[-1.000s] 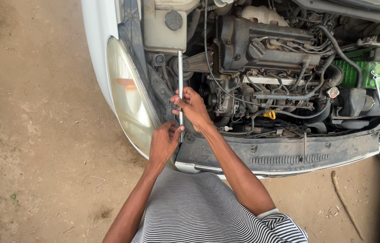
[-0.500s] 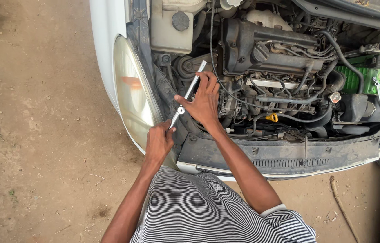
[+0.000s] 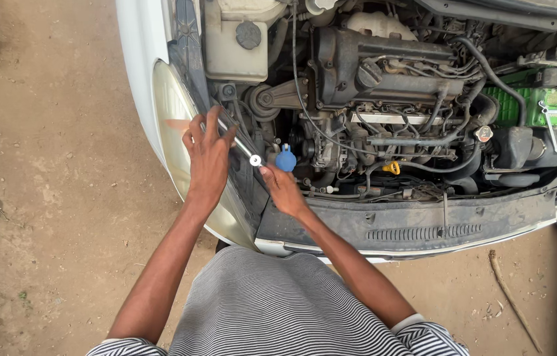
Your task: The person uses a socket wrench to loosen and remove bolts securing a car headlight assembly within the engine bay.
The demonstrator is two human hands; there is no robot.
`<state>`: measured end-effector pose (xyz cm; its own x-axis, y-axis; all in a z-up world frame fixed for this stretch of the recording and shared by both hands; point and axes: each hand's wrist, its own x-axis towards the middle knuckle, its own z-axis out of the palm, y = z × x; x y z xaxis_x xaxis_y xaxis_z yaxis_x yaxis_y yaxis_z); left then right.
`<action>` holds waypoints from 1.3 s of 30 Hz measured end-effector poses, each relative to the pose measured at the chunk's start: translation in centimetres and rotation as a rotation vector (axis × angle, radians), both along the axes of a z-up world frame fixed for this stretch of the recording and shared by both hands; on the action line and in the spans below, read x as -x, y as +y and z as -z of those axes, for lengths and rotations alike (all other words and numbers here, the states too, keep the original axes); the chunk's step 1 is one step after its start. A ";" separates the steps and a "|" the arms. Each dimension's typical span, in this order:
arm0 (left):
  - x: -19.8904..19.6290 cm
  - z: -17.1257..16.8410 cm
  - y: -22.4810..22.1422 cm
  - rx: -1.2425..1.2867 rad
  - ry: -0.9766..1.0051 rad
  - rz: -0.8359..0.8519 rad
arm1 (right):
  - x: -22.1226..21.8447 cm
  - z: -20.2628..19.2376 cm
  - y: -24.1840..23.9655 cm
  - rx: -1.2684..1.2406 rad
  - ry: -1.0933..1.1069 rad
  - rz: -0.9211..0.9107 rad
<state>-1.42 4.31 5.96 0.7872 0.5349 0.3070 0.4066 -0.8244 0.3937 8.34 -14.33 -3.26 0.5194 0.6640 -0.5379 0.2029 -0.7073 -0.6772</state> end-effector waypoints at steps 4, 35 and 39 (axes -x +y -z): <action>-4.0 2.0 -1.9 0.430 0.062 -0.060 | 9.5 6.3 1.2 -0.262 0.590 0.711; 1.1 6.9 -8.1 0.090 0.502 0.720 | -11.4 -9.2 15.6 -0.520 -0.938 -1.508; 4.6 7.5 -5.6 0.045 0.230 0.656 | -11.8 -7.0 11.3 -0.365 -0.911 -1.261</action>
